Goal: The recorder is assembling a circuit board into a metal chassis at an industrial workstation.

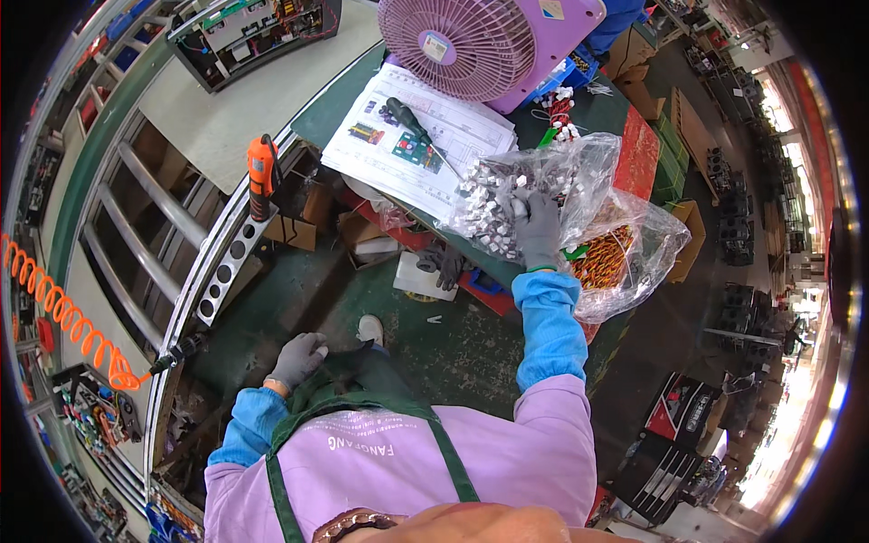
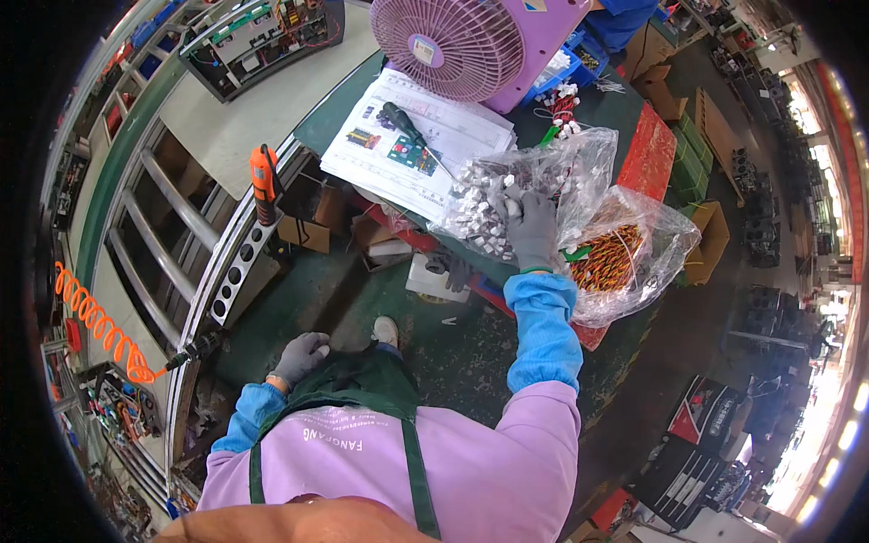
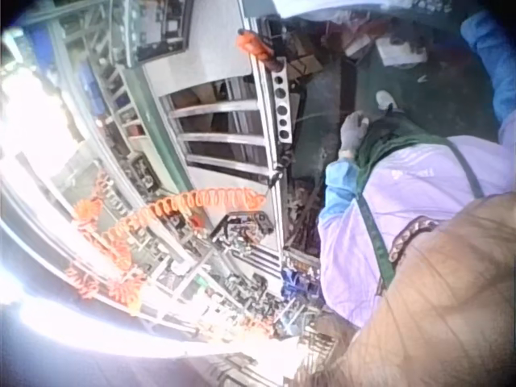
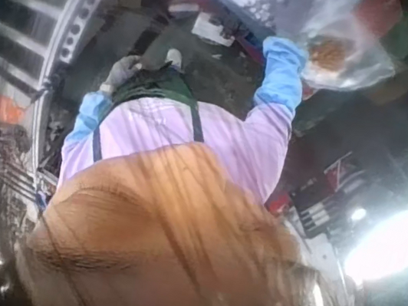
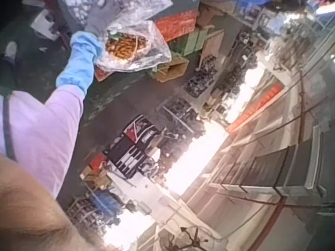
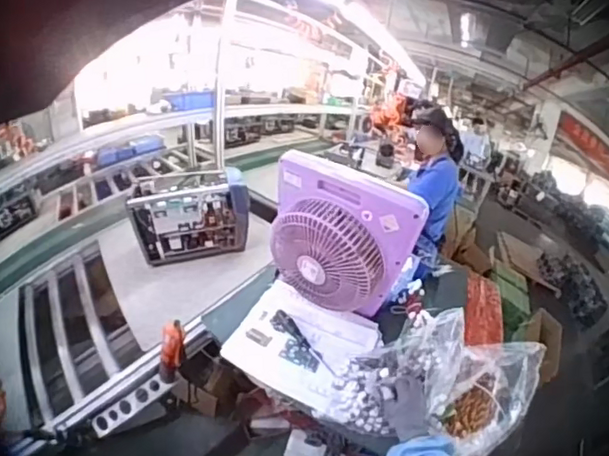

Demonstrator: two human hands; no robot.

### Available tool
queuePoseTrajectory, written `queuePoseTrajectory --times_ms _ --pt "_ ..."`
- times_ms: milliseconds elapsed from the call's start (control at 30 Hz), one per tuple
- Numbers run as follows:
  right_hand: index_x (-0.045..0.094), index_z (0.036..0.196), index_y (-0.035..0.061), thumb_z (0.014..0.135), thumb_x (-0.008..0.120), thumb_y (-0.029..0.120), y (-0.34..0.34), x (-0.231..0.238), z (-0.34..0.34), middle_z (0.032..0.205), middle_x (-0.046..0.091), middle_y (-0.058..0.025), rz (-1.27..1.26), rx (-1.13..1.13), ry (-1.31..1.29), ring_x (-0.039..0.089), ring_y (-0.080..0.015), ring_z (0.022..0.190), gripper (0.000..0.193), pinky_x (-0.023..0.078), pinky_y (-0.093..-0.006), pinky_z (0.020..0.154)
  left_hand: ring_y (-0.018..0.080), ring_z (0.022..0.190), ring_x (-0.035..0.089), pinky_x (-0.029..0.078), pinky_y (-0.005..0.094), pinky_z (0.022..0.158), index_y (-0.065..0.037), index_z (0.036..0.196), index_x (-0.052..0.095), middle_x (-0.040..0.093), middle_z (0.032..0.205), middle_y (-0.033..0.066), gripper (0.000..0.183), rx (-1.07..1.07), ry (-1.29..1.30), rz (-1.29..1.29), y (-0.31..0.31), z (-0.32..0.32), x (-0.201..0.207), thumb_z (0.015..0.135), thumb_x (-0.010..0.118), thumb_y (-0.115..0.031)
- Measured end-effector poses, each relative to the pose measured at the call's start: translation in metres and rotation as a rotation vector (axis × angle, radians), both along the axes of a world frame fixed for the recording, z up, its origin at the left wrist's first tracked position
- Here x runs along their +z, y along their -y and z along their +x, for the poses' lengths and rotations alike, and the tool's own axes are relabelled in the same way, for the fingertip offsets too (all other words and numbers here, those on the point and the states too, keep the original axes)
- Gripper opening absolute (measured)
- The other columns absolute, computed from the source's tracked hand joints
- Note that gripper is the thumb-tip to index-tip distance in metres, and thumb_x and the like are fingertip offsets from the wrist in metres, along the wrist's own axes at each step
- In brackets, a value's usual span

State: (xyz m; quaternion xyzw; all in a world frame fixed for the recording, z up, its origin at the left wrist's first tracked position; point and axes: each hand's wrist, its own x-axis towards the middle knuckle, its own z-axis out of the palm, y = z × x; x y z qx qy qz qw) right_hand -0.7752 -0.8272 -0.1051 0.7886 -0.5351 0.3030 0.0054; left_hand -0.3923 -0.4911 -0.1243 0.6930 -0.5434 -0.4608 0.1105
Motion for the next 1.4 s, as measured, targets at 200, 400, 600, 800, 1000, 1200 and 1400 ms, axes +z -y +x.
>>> queuePoseTrajectory --times_ms 200,400,600,800,1000,1200,1400 --pt "0.058 0.108 0.0051 0.078 0.062 0.016 -0.009 0.054 0.001 0.093 0.061 -0.0163 0.033 -0.081 -0.029 0.057 -0.038 0.09 0.032 0.045 -0.045 0.079 0.0377 0.098 0.056 0.046 0.043 0.086 -0.006 0.108 0.061 0.059 0.101 0.0185 0.029 0.002 -0.002 -0.089 -0.006 0.011 -0.014 0.086 0.056 -0.025" --pt "0.063 0.105 0.0053 0.08 0.062 0.009 -0.089 0.078 0.098 0.097 0.063 -0.0134 -0.172 0.113 0.028 0.06 -0.0343 0.09 0.025 0.046 -0.0426 0.081 0.0369 0.096 0.057 0.046 0.0435 0.085 -0.007 0.097 0.063 0.06 0.1 0.017 0.02 0.116 -0.042 -0.093 -0.028 0.018 -0.044 0.083 0.054 -0.018" --pt "0.064 0.099 0.0102 0.081 0.061 0.026 -0.217 -0.016 0.196 0.096 0.063 -0.0112 0.936 0.805 0.012 0.061 -0.03 0.092 0.024 0.049 -0.0404 0.079 0.0327 0.104 0.056 0.045 0.0403 0.091 -0.011 0.106 0.063 0.06 0.11 0.0127 0.027 -0.093 -0.109 0.033 -0.047 0.007 -0.061 0.082 0.055 -0.022" --pt "0.061 0.091 0.0079 0.08 0.063 0.023 -0.297 -0.025 0.257 0.088 0.062 -0.0129 1.338 0.966 -0.167 0.061 -0.0315 0.084 0.019 0.049 -0.0413 0.072 0.0313 0.123 0.045 0.039 0.0519 0.097 -0.014 0.136 0.041 0.047 0.132 0.0096 0.067 -0.188 0.082 0.052 -0.054 0.01 -0.031 0.076 0.063 -0.037" --pt "0.059 0.088 0.0094 0.081 0.062 0.023 -0.273 0.021 0.264 0.085 0.061 -0.0111 1.137 0.976 -0.105 0.062 -0.0305 0.083 0.015 0.049 -0.0416 0.071 0.0316 0.122 0.045 0.036 0.0565 0.097 -0.016 0.135 0.042 0.048 0.131 0.0114 0.068 -0.242 0.213 -0.084 -0.021 0.013 0.0 0.074 0.064 -0.039" --pt "0.061 0.091 0.0112 0.083 0.06 0.021 -0.165 0.082 0.212 0.087 0.061 -0.0093 0.59 0.95 -0.097 0.06 -0.0285 0.083 0.013 0.049 -0.0403 0.072 0.0342 0.116 0.049 0.04 0.0434 0.098 -0.009 0.124 0.052 0.053 0.124 0.0156 0.051 -0.065 0.115 -0.344 0.04 0.001 0.0 0.08 0.062 -0.034" --pt "0.062 0.1 0.0144 0.08 0.063 0.031 0.021 0.139 0.087 0.098 0.062 -0.0064 0.032 0.289 -0.354 0.057 -0.0287 0.096 0.026 0.045 -0.0431 0.084 0.0332 0.107 0.054 0.046 0.0407 0.091 -0.008 0.115 0.057 0.055 0.118 0.0134 0.035 0.101 0.019 -0.539 0.13 -0.045 0.041 0.082 0.064 -0.016"
